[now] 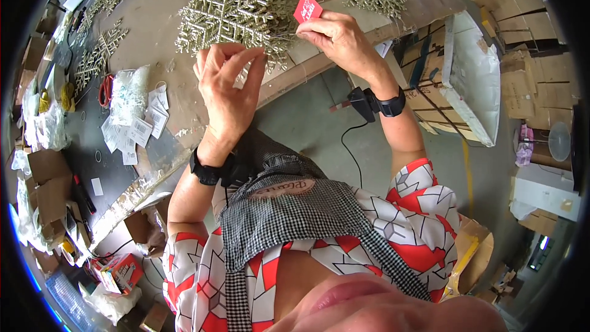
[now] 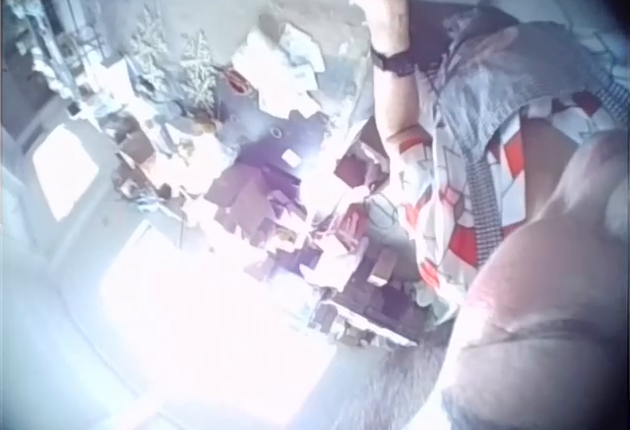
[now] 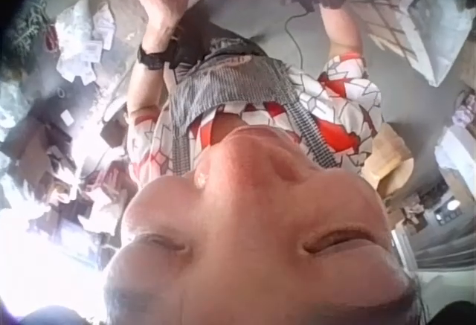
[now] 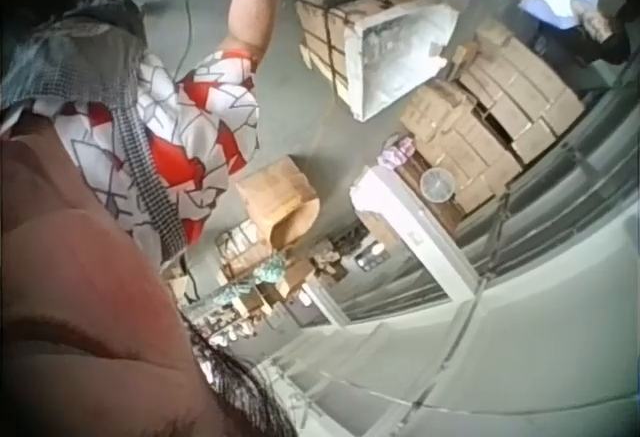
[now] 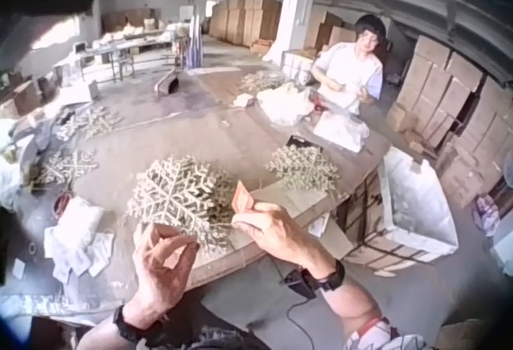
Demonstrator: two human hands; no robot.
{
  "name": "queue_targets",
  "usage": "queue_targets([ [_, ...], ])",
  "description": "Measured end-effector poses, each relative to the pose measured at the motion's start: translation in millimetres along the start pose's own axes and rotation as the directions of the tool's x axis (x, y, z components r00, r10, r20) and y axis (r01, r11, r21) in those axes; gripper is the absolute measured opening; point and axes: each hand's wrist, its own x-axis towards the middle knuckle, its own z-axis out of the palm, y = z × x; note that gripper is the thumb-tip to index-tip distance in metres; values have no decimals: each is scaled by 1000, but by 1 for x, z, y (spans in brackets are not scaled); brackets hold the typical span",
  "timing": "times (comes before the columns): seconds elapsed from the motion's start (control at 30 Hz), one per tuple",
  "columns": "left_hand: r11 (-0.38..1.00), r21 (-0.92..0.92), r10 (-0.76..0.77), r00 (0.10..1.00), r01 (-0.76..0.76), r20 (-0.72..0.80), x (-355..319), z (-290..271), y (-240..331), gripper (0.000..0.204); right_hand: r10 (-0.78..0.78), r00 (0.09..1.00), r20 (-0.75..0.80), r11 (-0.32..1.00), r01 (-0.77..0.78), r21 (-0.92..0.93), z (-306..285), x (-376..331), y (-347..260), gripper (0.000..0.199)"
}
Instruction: Attaching decorative tags and labels to plastic snowflake ornaments at a workbench.
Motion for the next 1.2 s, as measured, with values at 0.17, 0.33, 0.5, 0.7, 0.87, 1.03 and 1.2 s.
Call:
queue_targets([
  [0.17,997,-20,-72,997,73,33,0,12,-13,14,-17,999,40,999,15,46,5,4,-5,10],
  [0.33,992,-58,-103,992,108,79,2,18,-9,15,29,1000,-8,987,-28,157,10,2,-17,9],
  [0.5,985,-143,-88,991,101,97,7,18,-1,15,54,998,-37,968,-43,247,12,0,-29,8],
  [0.7,977,-205,-60,998,57,-9,7,12,3,14,24,998,-54,932,-3,362,12,-1,-37,12],
  [0.87,964,-257,-92,992,66,-89,17,-4,8,12,154,975,158,690,-221,690,7,-5,-35,25],
  [1.03,799,-571,-227,974,191,8,19,-8,11,9,233,964,131,656,-255,711,10,-5,-41,19],
  [1.2,75,-885,-319,852,459,414,25,-11,14,15,353,919,177,464,-336,820,13,-6,-51,10],
])
